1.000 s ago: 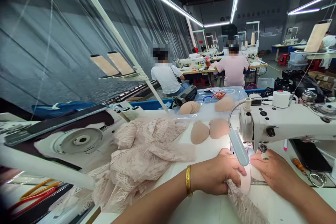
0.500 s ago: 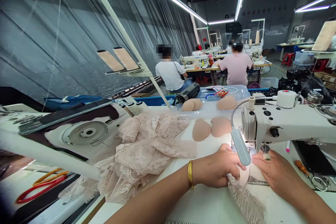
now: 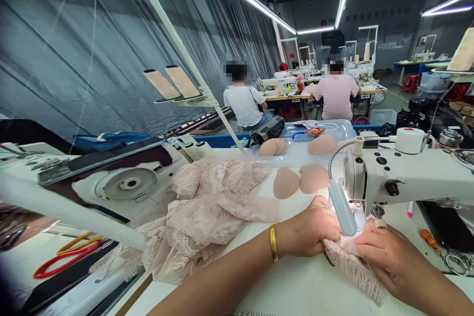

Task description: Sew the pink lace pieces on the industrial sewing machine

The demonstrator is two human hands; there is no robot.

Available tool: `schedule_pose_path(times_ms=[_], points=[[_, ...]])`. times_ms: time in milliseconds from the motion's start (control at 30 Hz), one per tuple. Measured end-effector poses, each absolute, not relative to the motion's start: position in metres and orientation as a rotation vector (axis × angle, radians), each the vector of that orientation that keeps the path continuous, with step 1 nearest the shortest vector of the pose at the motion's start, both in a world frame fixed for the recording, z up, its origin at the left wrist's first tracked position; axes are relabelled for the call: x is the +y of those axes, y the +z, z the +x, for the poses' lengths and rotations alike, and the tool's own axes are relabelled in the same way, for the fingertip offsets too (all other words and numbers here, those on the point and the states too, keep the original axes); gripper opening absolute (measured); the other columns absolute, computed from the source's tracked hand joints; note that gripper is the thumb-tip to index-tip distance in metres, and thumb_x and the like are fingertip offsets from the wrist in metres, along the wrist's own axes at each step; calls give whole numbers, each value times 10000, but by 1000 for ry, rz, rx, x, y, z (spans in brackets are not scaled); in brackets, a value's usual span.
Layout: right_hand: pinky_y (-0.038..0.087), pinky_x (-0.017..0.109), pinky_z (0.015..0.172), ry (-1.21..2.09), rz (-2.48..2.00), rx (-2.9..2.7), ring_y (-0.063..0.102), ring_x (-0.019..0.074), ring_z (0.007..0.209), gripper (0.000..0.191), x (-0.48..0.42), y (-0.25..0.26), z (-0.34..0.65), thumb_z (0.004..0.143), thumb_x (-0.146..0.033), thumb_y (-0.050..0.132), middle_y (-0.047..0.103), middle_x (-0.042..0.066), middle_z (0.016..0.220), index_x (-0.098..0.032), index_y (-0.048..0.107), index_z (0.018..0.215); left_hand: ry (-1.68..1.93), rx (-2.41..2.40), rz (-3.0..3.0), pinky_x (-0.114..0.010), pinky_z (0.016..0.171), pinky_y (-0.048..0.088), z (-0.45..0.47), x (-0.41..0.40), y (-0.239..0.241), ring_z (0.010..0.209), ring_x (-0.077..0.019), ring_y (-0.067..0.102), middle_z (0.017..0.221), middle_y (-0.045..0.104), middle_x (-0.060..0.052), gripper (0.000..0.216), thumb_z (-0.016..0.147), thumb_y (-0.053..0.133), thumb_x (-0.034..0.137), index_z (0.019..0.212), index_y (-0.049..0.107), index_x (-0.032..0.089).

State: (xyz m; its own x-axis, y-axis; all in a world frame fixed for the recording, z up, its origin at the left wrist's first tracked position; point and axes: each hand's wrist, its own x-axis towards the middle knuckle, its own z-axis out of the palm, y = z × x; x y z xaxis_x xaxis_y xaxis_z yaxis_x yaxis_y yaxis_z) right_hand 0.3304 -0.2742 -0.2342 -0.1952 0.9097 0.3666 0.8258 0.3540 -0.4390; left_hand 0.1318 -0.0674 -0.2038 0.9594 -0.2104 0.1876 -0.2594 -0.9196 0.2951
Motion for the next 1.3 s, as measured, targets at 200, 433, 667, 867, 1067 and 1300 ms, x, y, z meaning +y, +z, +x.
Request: schedule_pose_path(times_ms=[200,433,667,867,1067,1300], points=[[588,386,866,218,-1553,-2103,740,246,897,269,-275,-233,330,1042,-245,573,810,30,991,-372,784,1149,310,-357,2834,-410,862,231,138,-68,-211,725,-192,539,636,590,27,252,593,604,-16,617,451,183],[551,356,793,38,-1682,-2125,706,248,912,281,-274,-241,337,1036,-202,523,788,35,1016,-334,748,1139,383,-290,2878,-435,888,292,141,-74,-220,696,-189,450,687,584,-15,211,677,573,21,621,493,209],[576,405,793,-5,-1817,-1967,697,290,865,296,-272,-248,343,1005,-204,495,741,43,817,-339,758,1023,583,-37,2538,-475,911,410,143,-90,-227,679,-208,479,639,551,-58,285,930,536,220,696,693,264],[601,402,740,-160,-1970,-1875,740,308,903,365,-265,-256,352,1050,-290,427,768,97,909,-278,772,1170,756,12,2518,-507,898,451,155,-97,-250,775,-249,585,743,641,-96,145,937,643,240,862,766,223],[621,411,776,-172,-2044,-1904,753,315,967,385,-264,-261,357,1058,-317,420,790,112,1076,-260,798,1008,548,-203,3073,-449,917,458,153,-94,-244,910,-242,627,924,723,-101,202,941,611,90,1048,758,178],[602,399,756,-434,-1849,-1883,753,286,835,358,-273,-256,337,1059,-264,414,794,100,958,-256,700,1275,224,-93,3107,-449,959,461,136,-90,-208,1005,-275,628,1053,718,-89,229,938,657,363,1098,733,218]])
